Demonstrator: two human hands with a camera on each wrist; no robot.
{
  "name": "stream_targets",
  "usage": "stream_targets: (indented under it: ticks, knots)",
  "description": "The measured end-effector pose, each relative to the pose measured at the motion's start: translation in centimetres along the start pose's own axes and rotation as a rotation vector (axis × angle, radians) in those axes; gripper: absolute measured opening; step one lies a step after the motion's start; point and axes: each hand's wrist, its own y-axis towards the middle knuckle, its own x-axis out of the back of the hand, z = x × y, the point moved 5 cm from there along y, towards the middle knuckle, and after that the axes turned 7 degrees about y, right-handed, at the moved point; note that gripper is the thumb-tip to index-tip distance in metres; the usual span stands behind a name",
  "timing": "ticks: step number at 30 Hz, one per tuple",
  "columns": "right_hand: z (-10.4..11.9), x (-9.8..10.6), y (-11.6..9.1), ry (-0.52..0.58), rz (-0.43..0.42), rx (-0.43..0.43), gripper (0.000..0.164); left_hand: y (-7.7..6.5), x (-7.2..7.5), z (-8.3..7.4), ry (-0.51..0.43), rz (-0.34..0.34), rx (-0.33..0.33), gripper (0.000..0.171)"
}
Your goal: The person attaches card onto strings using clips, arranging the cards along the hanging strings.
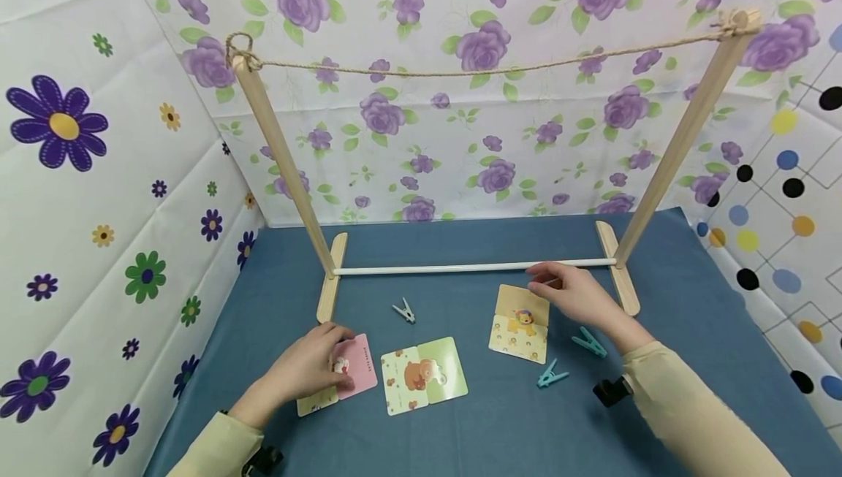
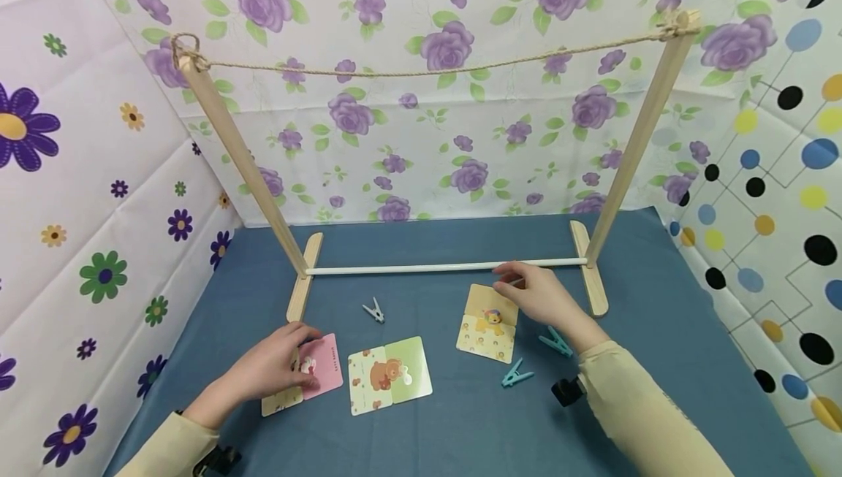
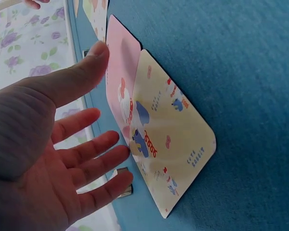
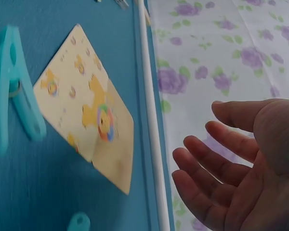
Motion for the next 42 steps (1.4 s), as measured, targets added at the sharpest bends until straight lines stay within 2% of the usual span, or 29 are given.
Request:
stream_targets:
  ticks: [8,15,22,29,42]
  knots:
    - [1.0,-2.4,1.6,-0.002,0.060,-0.012,0.040,-0.1,0.1,0.1,0.047,0.002,0.018,0.077]
    - [1.6,-4.9,2.7,0.055,0.113,-0.056,0.044,-0.2,0.2,0.0,0.066,0.016,0.032,0.084]
    - [3.1,-6.9,4.0,-0.011,0.126,-0.050,0.045,-0.4,0.1,0.2,0.071,0.031,0.054,0.089]
    - [4.4,-8.7,5.3,-0.021,0.135,-0.050,0.044,-0.3,0.0,0.2,0.086,0.037,0.066,0.091]
    - [5.1,-11.1,6.9,-0.080,0.161,-0.066,0.045,-0.4,0.1,0.1,0.093,0.036,0.053,0.096]
